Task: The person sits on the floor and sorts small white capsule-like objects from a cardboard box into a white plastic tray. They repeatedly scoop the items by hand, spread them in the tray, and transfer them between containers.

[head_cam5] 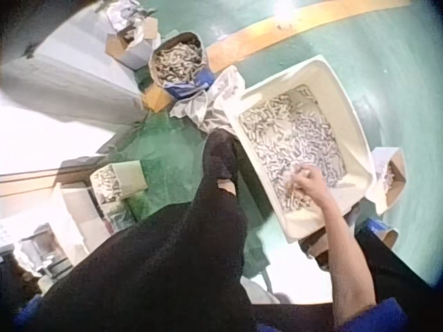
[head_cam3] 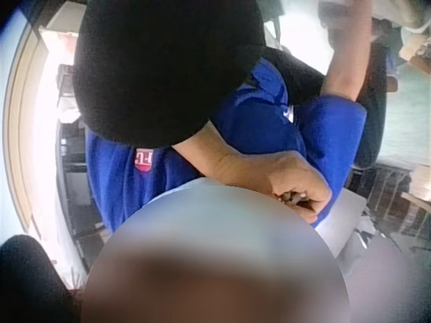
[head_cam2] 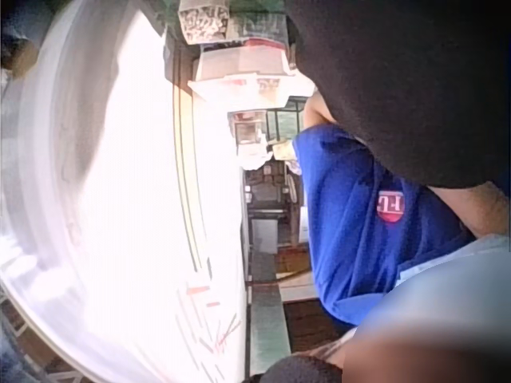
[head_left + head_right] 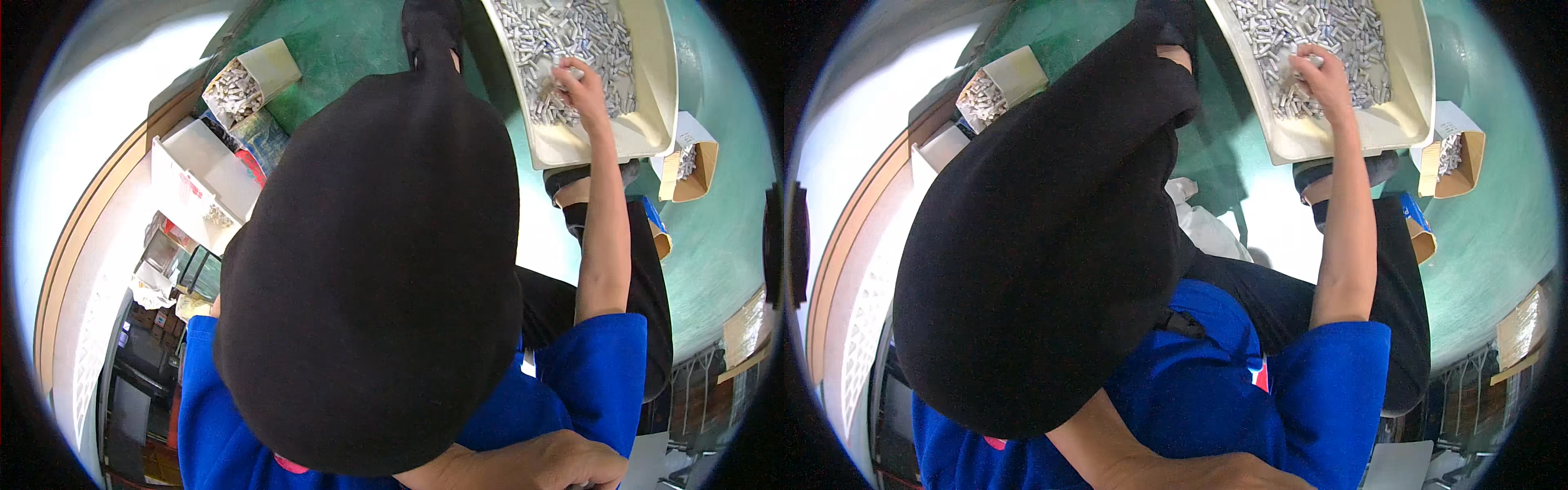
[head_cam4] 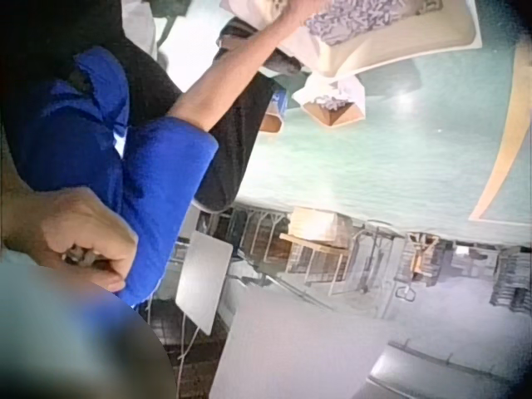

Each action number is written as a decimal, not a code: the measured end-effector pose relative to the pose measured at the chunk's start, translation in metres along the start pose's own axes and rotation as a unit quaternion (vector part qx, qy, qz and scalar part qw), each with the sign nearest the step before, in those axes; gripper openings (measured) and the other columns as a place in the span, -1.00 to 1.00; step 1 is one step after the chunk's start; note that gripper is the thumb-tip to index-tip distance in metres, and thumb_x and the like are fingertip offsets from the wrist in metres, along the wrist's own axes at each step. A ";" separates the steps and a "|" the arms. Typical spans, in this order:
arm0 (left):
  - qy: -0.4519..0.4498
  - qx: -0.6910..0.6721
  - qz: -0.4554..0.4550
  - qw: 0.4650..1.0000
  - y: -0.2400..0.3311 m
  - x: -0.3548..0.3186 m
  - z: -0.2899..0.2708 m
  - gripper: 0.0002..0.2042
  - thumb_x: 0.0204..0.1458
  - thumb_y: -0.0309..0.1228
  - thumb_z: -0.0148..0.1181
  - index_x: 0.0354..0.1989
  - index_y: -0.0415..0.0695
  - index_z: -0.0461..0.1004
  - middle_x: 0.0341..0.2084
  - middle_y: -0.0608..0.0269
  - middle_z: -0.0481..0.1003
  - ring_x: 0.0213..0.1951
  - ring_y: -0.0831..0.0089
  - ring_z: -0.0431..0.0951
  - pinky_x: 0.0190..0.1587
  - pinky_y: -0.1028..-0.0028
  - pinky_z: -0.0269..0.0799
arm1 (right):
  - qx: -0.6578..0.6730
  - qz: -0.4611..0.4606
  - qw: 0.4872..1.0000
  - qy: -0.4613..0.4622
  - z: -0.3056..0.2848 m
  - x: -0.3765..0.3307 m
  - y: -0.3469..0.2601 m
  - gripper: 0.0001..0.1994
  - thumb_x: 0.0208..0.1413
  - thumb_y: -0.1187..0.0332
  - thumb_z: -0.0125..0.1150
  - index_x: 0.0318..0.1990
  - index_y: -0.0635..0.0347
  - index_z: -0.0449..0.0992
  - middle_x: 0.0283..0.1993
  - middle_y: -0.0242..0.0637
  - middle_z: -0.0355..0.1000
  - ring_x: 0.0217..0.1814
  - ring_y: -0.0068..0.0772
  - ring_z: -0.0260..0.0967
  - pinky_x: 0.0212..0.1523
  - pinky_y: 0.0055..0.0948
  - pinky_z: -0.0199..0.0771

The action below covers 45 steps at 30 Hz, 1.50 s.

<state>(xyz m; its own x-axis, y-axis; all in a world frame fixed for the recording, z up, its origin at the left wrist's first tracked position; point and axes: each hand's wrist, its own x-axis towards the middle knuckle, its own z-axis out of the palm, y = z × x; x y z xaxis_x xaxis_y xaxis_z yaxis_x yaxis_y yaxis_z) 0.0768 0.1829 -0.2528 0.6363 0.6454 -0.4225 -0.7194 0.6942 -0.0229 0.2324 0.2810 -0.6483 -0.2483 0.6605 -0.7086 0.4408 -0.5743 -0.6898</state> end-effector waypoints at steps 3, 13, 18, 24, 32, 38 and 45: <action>0.000 0.010 -0.010 1.000 0.011 -0.001 -0.001 -0.76 0.00 -0.46 0.09 -0.66 -0.20 0.25 -0.75 0.34 0.27 -0.66 0.67 0.25 -0.61 0.57 0.15 | 0.241 -0.029 0.969 -0.045 -0.019 -0.024 -0.019 -0.86 0.00 0.27 0.13 -0.36 0.11 0.38 -0.60 -0.54 0.27 -0.64 -0.76 0.10 -0.71 -0.77 -0.05; -0.008 0.003 -0.023 1.000 0.002 -0.001 0.002 -0.77 0.00 -0.48 0.07 -0.66 -0.21 0.25 -0.74 0.35 0.28 -0.66 0.68 0.25 -0.62 0.58 0.13 | -0.223 -0.021 0.974 0.018 0.001 -0.009 0.011 -0.66 -0.10 0.22 0.18 -0.28 0.36 0.49 -0.59 -0.14 0.43 -0.60 -0.31 0.39 -0.52 -0.37 0.35; -0.043 0.027 -0.018 0.999 -0.005 0.000 0.000 -0.80 -0.01 -0.49 0.05 -0.65 -0.22 0.31 -0.76 0.35 0.28 -0.66 0.67 0.25 -0.62 0.59 0.13 | -0.433 -0.059 0.895 0.092 0.027 -0.004 0.028 -0.66 -0.12 0.17 0.14 -0.39 0.35 0.50 -0.48 0.06 0.43 -0.36 0.06 0.41 -0.30 -0.11 0.37; -0.120 0.046 0.029 0.991 -0.001 -0.004 0.015 -0.80 -0.01 -0.41 0.08 -0.63 -0.23 0.38 -0.74 0.32 0.35 -0.63 0.64 0.30 -0.58 0.53 0.18 | -0.396 -0.163 0.888 0.166 0.027 0.003 0.022 -0.67 -0.15 0.25 0.20 -0.39 0.45 0.47 -0.52 0.08 0.42 -0.42 -0.08 0.43 -0.40 -0.20 0.37; -0.228 0.080 0.143 0.960 0.086 -0.018 -0.024 -0.85 0.04 -0.38 0.01 -0.47 -0.20 0.36 -0.56 0.30 0.40 -0.51 0.64 0.40 -0.49 0.61 0.31 | 0.154 -0.145 0.977 0.021 -0.007 -0.041 -0.189 -0.82 0.06 0.39 0.14 -0.19 0.22 0.41 -0.42 -0.39 0.36 -0.60 -0.78 0.16 -0.68 -0.83 0.02; 0.121 -0.041 0.420 0.899 0.179 -0.019 -0.192 -0.74 0.04 -0.30 -0.03 -0.40 -0.30 0.42 -0.46 0.06 0.47 -0.46 0.35 0.49 -0.38 0.42 0.47 | 0.024 -0.137 0.976 -0.168 0.096 -0.015 -0.255 -0.61 -0.01 0.31 0.20 0.00 0.19 0.35 -0.32 -0.32 0.43 -0.58 -0.79 0.20 -0.69 -0.78 0.01; 0.286 -0.145 0.381 0.867 0.192 0.045 -0.381 -0.75 0.02 -0.32 -0.07 -0.24 -0.19 0.44 -0.30 0.12 0.50 -0.21 0.29 0.47 -0.13 0.26 0.36 | -0.204 -0.049 0.931 -0.300 0.200 0.073 -0.178 -0.72 -0.05 0.20 0.19 -0.34 0.26 0.49 -0.63 -0.40 0.33 -0.69 -0.64 0.23 -0.72 -0.64 0.22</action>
<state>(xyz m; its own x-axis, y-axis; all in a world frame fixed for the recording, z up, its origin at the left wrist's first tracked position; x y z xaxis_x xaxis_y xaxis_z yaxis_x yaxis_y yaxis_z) -0.1386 0.2239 -0.6210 -0.2366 0.5601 -0.7939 -0.9631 -0.0273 0.2678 -0.0366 0.3350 -0.6069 -0.6871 0.2411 -0.6854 0.6514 -0.2135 -0.7281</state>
